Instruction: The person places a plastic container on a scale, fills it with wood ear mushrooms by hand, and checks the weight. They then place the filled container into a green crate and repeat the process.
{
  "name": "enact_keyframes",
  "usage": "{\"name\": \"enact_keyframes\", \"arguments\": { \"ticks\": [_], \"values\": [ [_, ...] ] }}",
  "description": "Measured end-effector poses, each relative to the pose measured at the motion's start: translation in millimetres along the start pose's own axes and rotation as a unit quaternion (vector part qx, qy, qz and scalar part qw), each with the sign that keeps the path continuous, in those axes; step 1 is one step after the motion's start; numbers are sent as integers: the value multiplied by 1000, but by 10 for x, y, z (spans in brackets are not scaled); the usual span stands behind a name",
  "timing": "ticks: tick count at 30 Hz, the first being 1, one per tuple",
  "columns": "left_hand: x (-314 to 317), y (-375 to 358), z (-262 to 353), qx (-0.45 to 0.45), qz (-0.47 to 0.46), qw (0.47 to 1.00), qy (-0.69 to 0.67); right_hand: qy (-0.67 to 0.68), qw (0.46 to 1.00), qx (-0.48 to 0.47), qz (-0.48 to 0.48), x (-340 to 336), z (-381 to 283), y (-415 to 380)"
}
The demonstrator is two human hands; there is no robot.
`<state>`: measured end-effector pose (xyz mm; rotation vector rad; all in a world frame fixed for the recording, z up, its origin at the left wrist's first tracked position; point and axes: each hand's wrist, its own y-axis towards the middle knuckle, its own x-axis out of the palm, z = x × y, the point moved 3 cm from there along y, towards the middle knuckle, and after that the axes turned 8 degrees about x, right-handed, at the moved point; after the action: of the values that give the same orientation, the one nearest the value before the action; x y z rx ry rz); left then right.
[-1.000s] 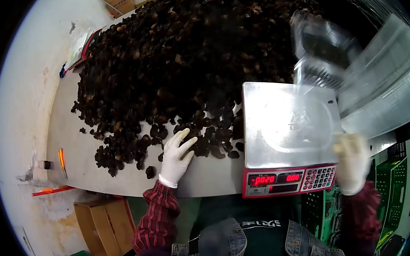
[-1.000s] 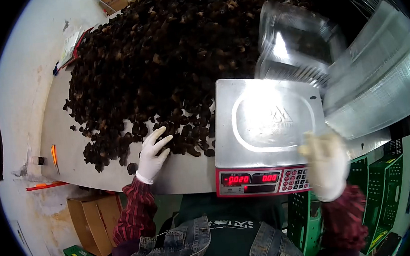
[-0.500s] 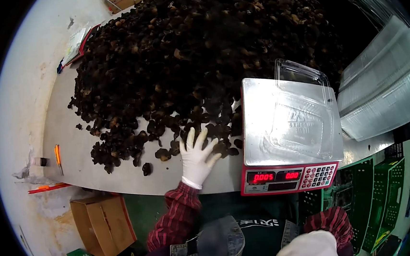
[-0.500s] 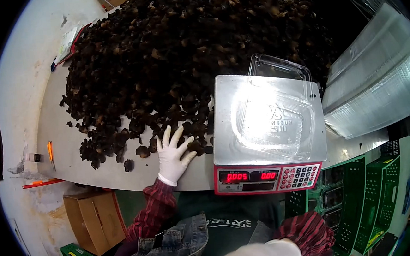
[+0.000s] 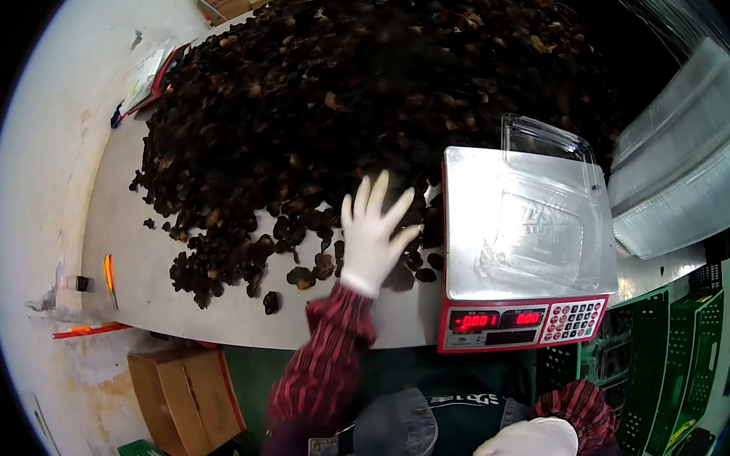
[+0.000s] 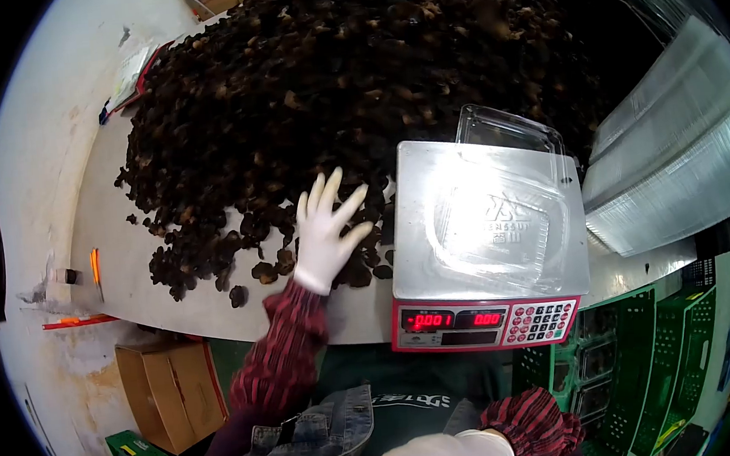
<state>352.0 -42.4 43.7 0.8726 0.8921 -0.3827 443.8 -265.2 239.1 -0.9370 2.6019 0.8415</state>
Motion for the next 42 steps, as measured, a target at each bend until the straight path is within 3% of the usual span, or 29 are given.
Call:
{"name": "enact_keyframes", "arguments": {
  "ticks": [3,5,6,9,11,13,16,18,19,21,23,26,31,34,37,42],
  "values": [
    [283,334,-210,-29,-76,993,82,-2,998,57,13,-37,79,-65],
    [355,263,-188,-18,-151,987,57,-11,995,72,71,-110,118,-180],
    [319,161,-136,-17,-168,985,45,-15,990,68,120,-186,125,-248],
    [96,-243,51,-10,-161,986,28,-6,975,163,151,-420,232,-653],
    [-98,-505,127,4,-108,993,37,-115,861,239,434,-357,206,-975],
    [-212,-734,120,3,-92,995,35,-144,762,291,561,-444,226,-1120],
    [-252,-1024,75,-8,-62,998,23,-166,721,298,603,-572,263,-1316],
    [-247,-979,89,-16,-51,998,15,-166,607,399,667,-622,289,-1497],
    [-240,-957,103,-29,-41,999,6,-168,606,398,668,-666,345,-1535],
    [-171,-712,82,-32,-80,996,34,-257,512,467,673,-783,523,-1645],
    [-85,-453,66,-30,-122,991,54,-270,529,493,636,-860,681,-1776],
    [20,-460,103,3,-105,994,-7,-354,543,534,543,-888,786,-1900],
    [-77,-799,382,7,-169,986,9,-324,551,554,533,-861,869,-1939],
    [2,-869,400,-7,-146,989,22,-272,582,544,540,-867,934,-1882],
    [-9,-683,427,-3,-101,995,17,-262,580,563,527,-889,1008,-1858],
    [191,-602,337,34,-116,992,36,-194,553,588,557,-880,1088,-1722]
  ]
}}
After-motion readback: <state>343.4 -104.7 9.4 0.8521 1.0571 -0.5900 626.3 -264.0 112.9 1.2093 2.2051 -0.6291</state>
